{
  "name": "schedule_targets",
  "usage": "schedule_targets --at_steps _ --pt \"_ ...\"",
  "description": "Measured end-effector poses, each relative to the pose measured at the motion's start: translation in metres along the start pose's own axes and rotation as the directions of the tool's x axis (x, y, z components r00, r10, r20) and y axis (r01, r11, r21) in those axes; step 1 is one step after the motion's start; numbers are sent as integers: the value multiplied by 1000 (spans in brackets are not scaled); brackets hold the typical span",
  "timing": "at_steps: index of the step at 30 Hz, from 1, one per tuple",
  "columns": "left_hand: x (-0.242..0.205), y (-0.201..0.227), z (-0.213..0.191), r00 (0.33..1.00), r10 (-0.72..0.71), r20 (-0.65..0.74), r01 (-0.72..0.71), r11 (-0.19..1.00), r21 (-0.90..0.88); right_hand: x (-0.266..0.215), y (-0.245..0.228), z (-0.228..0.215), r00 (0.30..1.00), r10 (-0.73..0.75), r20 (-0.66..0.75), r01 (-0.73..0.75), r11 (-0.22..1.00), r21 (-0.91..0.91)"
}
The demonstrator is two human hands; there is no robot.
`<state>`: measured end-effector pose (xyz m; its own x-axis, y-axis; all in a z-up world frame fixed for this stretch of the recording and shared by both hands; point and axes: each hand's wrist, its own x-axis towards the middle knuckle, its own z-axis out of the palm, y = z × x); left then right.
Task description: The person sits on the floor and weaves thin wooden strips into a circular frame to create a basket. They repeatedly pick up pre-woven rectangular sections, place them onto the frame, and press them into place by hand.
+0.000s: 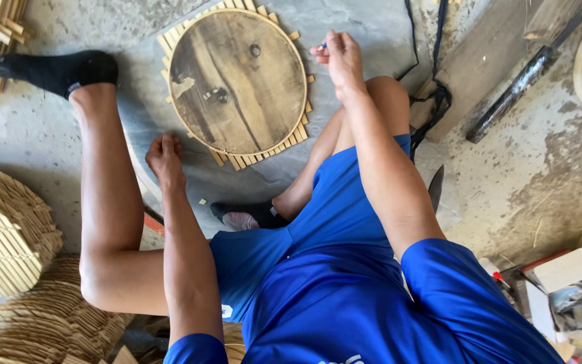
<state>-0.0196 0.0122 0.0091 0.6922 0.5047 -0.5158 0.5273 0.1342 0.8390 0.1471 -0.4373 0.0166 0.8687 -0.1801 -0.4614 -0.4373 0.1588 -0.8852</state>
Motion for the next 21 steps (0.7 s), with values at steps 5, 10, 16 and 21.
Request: schedule_targets --at_steps 5,10,16,21 --pt "3 -8 -2 1000 22 -13 -21 999 27 1 5 5 1000 25 -7 -25 999 -46" --pt "1 -2 6 1000 3 -29 -2 1000 24 0 6 6 998 57 -5 -57 982 -180" --pt "-22 43 41 899 439 -6 -391 806 444 0 -1 11 999 54 -7 -54 990 -132" --pt "-55 83 137 764 428 484 -624 296 723 -6 -11 7 993 115 -6 -113 966 -232"
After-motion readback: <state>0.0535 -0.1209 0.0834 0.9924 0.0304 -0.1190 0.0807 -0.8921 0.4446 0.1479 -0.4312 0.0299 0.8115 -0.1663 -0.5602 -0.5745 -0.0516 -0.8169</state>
